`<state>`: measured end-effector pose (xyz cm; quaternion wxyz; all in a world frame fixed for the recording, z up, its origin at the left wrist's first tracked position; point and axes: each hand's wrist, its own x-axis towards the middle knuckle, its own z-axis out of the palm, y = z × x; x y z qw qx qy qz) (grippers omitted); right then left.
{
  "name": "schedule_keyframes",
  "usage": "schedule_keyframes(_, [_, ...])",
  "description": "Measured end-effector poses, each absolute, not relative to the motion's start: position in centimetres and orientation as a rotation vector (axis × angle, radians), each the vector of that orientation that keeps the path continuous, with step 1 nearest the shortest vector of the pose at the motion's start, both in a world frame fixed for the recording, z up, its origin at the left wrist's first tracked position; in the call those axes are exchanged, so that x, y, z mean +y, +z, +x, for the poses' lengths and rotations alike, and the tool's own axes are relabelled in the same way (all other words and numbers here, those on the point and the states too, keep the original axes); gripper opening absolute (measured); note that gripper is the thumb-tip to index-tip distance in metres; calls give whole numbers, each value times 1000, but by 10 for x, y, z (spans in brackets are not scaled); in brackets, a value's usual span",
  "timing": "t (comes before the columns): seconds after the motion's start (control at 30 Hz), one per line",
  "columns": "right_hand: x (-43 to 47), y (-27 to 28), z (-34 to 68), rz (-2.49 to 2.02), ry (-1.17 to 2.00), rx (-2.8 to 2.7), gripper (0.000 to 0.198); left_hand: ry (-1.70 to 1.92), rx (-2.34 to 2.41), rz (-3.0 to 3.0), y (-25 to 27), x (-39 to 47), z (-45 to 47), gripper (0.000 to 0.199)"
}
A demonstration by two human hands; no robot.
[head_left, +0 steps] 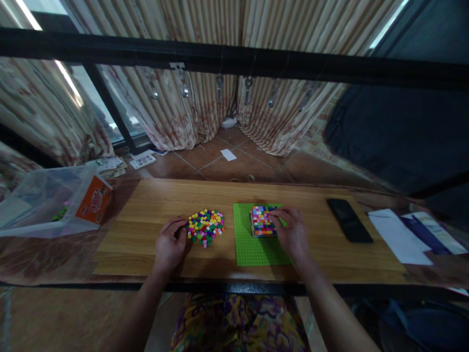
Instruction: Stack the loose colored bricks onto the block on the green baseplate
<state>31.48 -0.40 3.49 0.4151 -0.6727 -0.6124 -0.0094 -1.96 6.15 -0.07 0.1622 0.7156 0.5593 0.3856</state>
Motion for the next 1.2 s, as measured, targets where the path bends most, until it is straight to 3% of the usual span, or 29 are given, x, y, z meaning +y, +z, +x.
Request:
schedule_keyframes(0.47, [1,30,315,-1668,127,-1378,17,1099,1596,2045,-2,62,-20,22])
schedule_keyframes(0.83, [11,17,318,-1742,210,-1198,34,1108,1596,2045,1,61,-18,21])
schedule_keyframes(1.2, [16,13,312,-1699,510,-981,42,1108,1600,2050,-2,61,-19,21])
